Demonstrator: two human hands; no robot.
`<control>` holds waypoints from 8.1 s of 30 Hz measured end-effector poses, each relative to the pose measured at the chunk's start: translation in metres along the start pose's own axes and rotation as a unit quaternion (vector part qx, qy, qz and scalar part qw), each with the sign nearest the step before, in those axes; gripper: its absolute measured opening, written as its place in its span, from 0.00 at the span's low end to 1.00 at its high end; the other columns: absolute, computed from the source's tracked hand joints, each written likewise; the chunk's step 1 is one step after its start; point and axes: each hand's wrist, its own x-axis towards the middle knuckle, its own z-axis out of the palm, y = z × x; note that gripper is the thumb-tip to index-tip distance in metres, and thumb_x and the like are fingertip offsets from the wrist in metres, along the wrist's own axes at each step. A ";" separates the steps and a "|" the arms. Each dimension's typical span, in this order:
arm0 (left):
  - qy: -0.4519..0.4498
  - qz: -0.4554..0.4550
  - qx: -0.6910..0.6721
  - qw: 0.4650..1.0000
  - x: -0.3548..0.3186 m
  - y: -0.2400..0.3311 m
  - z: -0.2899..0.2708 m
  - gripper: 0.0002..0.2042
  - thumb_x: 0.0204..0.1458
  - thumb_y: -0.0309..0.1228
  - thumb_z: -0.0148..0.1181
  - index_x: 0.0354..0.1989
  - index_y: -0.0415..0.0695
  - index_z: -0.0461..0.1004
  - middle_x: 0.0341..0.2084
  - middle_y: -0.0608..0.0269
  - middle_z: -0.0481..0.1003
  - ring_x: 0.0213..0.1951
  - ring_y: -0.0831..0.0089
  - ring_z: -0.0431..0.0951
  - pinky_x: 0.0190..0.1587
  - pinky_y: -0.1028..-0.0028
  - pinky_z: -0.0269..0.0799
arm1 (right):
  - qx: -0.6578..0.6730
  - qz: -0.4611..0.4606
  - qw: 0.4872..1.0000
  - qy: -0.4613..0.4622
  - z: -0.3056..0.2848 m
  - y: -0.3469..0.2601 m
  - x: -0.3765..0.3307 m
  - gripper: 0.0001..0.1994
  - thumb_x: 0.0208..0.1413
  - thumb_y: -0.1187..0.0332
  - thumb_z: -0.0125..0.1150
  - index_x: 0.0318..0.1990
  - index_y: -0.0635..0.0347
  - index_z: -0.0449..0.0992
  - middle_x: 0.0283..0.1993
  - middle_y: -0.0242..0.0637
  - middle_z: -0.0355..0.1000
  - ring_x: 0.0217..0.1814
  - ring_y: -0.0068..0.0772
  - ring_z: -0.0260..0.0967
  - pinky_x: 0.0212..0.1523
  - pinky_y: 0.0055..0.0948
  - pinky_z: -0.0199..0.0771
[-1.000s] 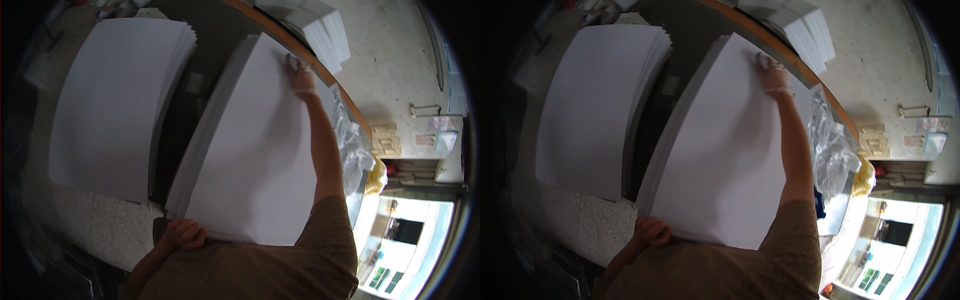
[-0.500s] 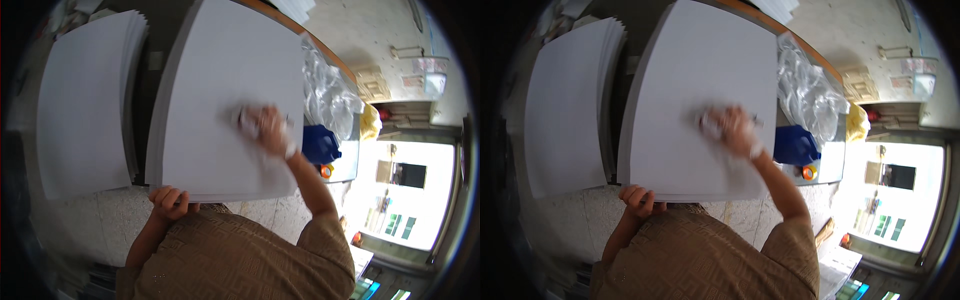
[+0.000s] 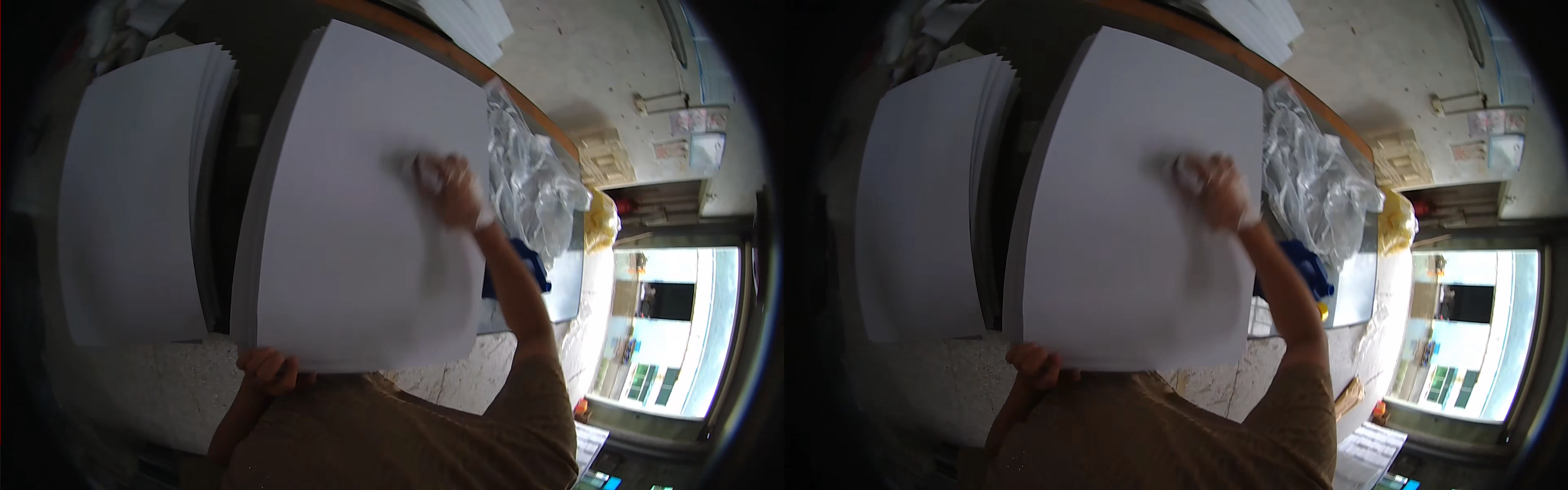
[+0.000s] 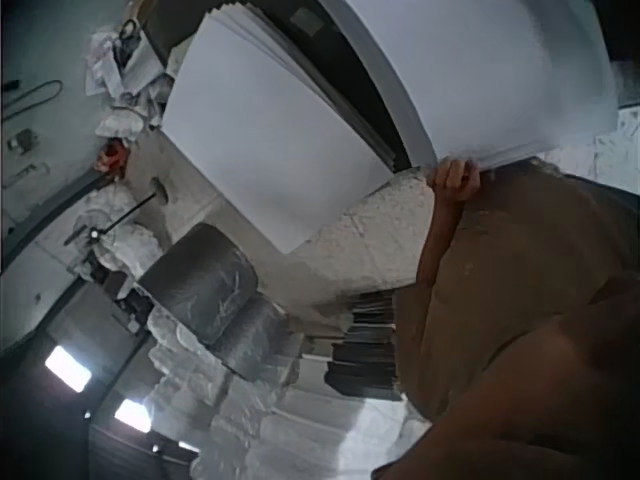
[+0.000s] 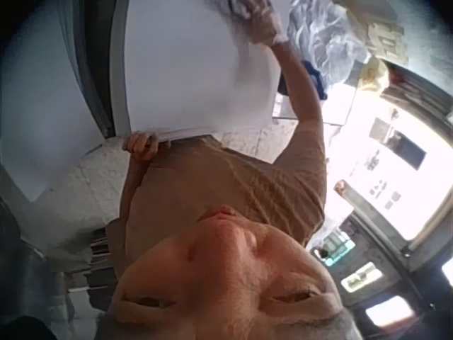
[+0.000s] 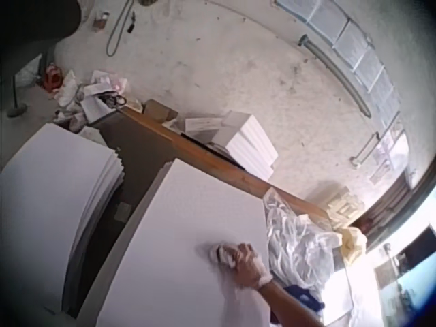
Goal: The person wipes the surface of large white panels with a cloth. They repeatedly pick up a panel, wipe it, and place it back on the stack. At one point, they pour liquid from a blue bottle onto the cloth before resuming wiping.
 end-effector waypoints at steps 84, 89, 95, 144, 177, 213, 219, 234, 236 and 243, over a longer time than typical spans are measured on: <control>-0.189 -0.029 0.049 0.980 0.100 -0.005 -0.060 0.25 0.51 0.28 0.67 0.57 0.35 0.69 0.45 0.50 0.77 0.49 0.58 0.78 0.50 0.63 0.77 | 0.321 0.493 0.792 0.163 -0.129 -0.181 -0.201 0.22 0.47 0.67 0.70 0.51 0.58 0.74 0.37 0.47 0.71 0.41 0.53 0.69 0.41 0.47 0.68; 0.047 -0.386 -0.561 0.731 0.114 0.034 -0.056 0.27 0.55 0.24 0.63 0.63 0.37 0.61 0.50 0.52 0.75 0.49 0.65 0.79 0.54 0.58 0.78 | 0.358 0.444 0.785 0.242 -0.120 -0.175 -0.207 0.23 0.47 0.67 0.69 0.52 0.60 0.73 0.39 0.48 0.70 0.41 0.54 0.69 0.41 0.47 0.69; -0.044 -0.406 -0.704 0.581 0.116 0.110 0.028 0.23 0.59 0.20 0.54 0.63 0.41 0.57 0.51 0.50 0.72 0.53 0.58 0.76 0.56 0.53 0.77 | 0.423 0.457 0.753 0.214 -0.119 -0.179 -0.214 0.24 0.51 0.67 0.65 0.56 0.61 0.71 0.43 0.51 0.70 0.45 0.56 0.70 0.46 0.44 0.70; 0.007 -0.651 -0.088 0.754 -0.158 -0.242 -0.202 0.28 0.61 0.50 0.55 0.17 0.38 0.76 0.12 0.60 0.73 0.13 0.73 0.72 0.17 0.75 0.69 | 0.722 0.504 0.210 0.425 -0.191 -0.200 -0.185 0.23 0.70 0.52 0.42 0.64 0.57 0.66 0.52 0.36 0.74 0.50 0.32 0.72 0.50 0.31 0.74; -0.365 0.228 -0.252 0.867 0.312 0.257 0.284 0.21 0.54 0.28 0.61 0.57 0.39 0.70 0.51 0.47 0.73 0.54 0.54 0.73 0.56 0.63 0.69 | 0.638 0.334 -0.266 0.641 -0.106 -0.287 -0.417 0.25 0.67 0.49 0.44 0.61 0.58 0.66 0.57 0.45 0.70 0.60 0.50 0.70 0.51 0.55 0.79; -0.322 0.687 -0.184 0.624 0.210 0.432 0.274 0.14 0.50 0.26 0.57 0.46 0.48 0.76 0.28 0.57 0.72 0.37 0.61 0.74 0.43 0.63 0.67 | 0.581 0.511 -0.187 0.605 -0.033 -0.325 -0.411 0.26 0.69 0.47 0.39 0.61 0.56 0.69 0.48 0.39 0.78 0.41 0.37 0.79 0.37 0.32 0.82; -0.324 0.712 -0.177 0.597 0.177 0.462 0.271 0.12 0.49 0.27 0.58 0.43 0.45 0.77 0.27 0.57 0.73 0.35 0.61 0.74 0.42 0.63 0.67 | 0.560 0.506 -0.195 0.627 -0.025 -0.339 -0.423 0.26 0.70 0.49 0.38 0.61 0.60 0.69 0.50 0.41 0.77 0.45 0.35 0.78 0.43 0.31 0.81; -0.334 0.748 -0.140 0.557 0.127 0.487 0.275 0.08 0.48 0.30 0.62 0.36 0.44 0.75 0.27 0.57 0.73 0.35 0.61 0.74 0.40 0.63 0.67 | 0.543 0.460 -0.157 0.685 0.027 -0.376 -0.436 0.21 0.71 0.54 0.41 0.61 0.57 0.68 0.45 0.38 0.78 0.39 0.31 0.77 0.40 0.31 0.81; -0.313 0.751 -0.166 0.557 0.121 0.486 0.275 0.05 0.47 0.29 0.59 0.31 0.43 0.75 0.26 0.57 0.74 0.34 0.62 0.75 0.39 0.64 0.67 | 0.544 0.461 -0.149 0.685 0.034 -0.381 -0.435 0.21 0.71 0.55 0.41 0.62 0.58 0.67 0.47 0.39 0.77 0.41 0.31 0.77 0.43 0.32 0.81; -0.310 0.769 -0.159 0.536 0.104 0.491 0.274 0.04 0.47 0.28 0.57 0.28 0.42 0.74 0.25 0.58 0.74 0.33 0.63 0.75 0.38 0.65 0.67 | 0.538 0.453 -0.107 0.703 0.056 -0.392 -0.436 0.23 0.72 0.57 0.40 0.66 0.60 0.62 0.60 0.38 0.70 0.57 0.31 0.71 0.58 0.34 0.74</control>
